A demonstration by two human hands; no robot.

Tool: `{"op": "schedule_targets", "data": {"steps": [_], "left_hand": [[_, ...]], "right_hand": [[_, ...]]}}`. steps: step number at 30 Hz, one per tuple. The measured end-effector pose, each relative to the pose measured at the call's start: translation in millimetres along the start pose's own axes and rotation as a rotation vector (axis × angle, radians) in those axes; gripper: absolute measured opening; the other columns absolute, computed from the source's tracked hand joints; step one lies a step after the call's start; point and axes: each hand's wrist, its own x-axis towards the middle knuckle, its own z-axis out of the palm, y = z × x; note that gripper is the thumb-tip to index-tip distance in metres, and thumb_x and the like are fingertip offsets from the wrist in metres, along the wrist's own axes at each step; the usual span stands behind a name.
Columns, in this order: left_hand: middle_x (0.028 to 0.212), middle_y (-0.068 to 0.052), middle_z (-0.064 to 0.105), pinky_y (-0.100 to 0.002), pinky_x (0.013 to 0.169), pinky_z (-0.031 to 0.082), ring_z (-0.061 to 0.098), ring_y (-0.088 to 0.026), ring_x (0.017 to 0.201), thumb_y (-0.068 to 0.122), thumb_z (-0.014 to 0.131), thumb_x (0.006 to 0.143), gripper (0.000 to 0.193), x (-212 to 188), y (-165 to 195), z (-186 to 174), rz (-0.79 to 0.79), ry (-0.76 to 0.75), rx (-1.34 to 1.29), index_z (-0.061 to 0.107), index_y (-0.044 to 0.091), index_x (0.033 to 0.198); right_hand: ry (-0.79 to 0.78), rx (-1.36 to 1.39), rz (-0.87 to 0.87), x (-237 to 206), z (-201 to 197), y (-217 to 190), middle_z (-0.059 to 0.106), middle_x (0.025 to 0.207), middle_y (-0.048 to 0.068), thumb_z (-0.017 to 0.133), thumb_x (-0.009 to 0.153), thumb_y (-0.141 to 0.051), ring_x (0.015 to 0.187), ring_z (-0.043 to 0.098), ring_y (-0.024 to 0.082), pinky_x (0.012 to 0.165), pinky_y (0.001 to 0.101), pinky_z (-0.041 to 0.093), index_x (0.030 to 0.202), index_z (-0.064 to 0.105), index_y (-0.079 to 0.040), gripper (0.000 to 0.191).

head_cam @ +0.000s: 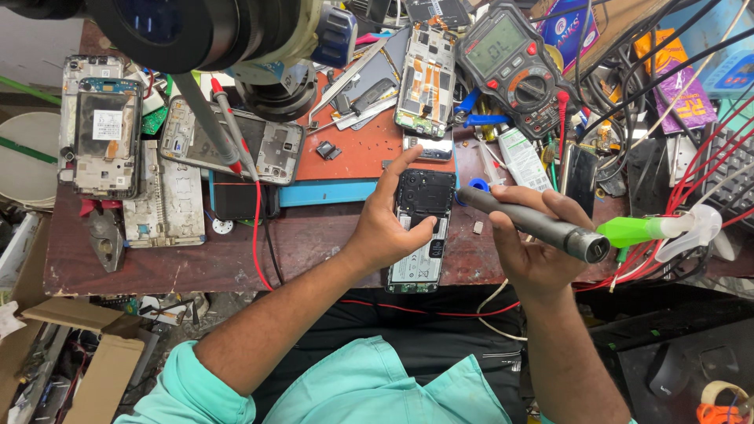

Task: The person uses a hot air gun and a soldering iron to work on a disassembled smartphone, then reassembles the device and tests its screen and camera functions.

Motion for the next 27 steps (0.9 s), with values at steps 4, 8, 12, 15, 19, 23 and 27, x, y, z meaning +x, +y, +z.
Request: {"op": "schedule_targets", "data": {"steps": [4, 8, 12, 15, 19, 23, 27], "left_hand": [[0.145, -0.013, 0.052, -0.03, 0.11, 0.048, 0.057, -0.015, 0.128, -0.004, 0.072, 0.081, 0.091, 0, 0, 1, -0.019, -0.002, -0.064, 0.028, 0.005, 0.161], [0.133, -0.013, 0.058, -0.03, 0.106, 0.051, 0.061, -0.015, 0.12, -0.006, 0.07, 0.082, 0.093, 3, -5, 0, -0.092, -0.016, -0.23, 0.024, 0.006, 0.162], [0.134, -0.014, 0.058, -0.034, 0.107, 0.051, 0.061, -0.018, 0.124, -0.011, 0.07, 0.084, 0.093, 6, -12, -4, -0.081, -0.017, -0.364, 0.022, 0.006, 0.162], [0.139, -0.015, 0.057, -0.035, 0.112, 0.05, 0.059, -0.019, 0.129, -0.012, 0.07, 0.086, 0.091, 8, -11, -6, -0.083, -0.026, -0.512, 0.023, 0.004, 0.162], [0.127, -0.015, 0.065, -0.035, 0.1, 0.054, 0.066, -0.017, 0.115, -0.008, 0.072, 0.084, 0.088, 13, -5, -9, -0.231, -0.014, -0.642, 0.027, 0.005, 0.159], [0.118, -0.015, 0.07, -0.037, 0.092, 0.058, 0.07, -0.018, 0.102, -0.005, 0.073, 0.09, 0.061, 10, 6, -13, -0.321, -0.05, -0.708, 0.046, -0.004, 0.145], [0.116, -0.011, 0.07, -0.037, 0.089, 0.06, 0.071, -0.018, 0.101, -0.001, 0.066, 0.095, 0.043, 14, 28, -9, -0.316, -0.013, -0.889, 0.052, 0.0, 0.135]], "right_hand": [[0.046, -0.059, 0.001, -2, 1, -4, 0.072, 0.112, 0.023, 0.073, 0.105, -0.016, 0.099, 0.076, 0.026, 0.088, 0.0328, 0.063, 0.149, 0.037, -0.01, 0.057], [0.316, 0.134, 0.069, 9, -6, -7, 0.075, 0.107, 0.017, 0.071, 0.112, -0.025, 0.09, 0.074, 0.022, 0.082, 0.0288, 0.058, 0.162, 0.029, -0.009, 0.067], [0.306, -0.124, 0.372, 32, -30, -2, 0.071, 0.102, 0.014, 0.074, 0.112, -0.024, 0.086, 0.068, 0.02, 0.079, 0.0325, 0.056, 0.158, 0.043, -0.002, 0.059], [-0.052, -0.686, 0.441, 43, -31, 9, 0.074, 0.104, 0.015, 0.077, 0.102, -0.03, 0.086, 0.071, 0.026, 0.077, 0.0393, 0.056, 0.136, 0.067, -0.003, 0.044], [-0.232, -0.834, 0.486, 51, -5, 22, 0.075, 0.1, 0.014, 0.077, 0.092, -0.041, 0.085, 0.071, 0.033, 0.075, 0.0447, 0.055, 0.133, 0.072, -0.016, 0.049], [-0.192, -0.786, 0.579, 74, 8, 13, 0.078, 0.092, 0.007, 0.079, 0.085, -0.037, 0.078, 0.072, 0.029, 0.07, 0.0433, 0.055, 0.128, 0.073, -0.018, 0.047], [0.004, -0.661, 0.415, 78, 2, -35, 0.074, 0.094, 0.008, 0.081, 0.091, -0.026, 0.071, 0.071, 0.023, 0.064, 0.0347, 0.053, 0.126, 0.073, -0.011, 0.038]]}}
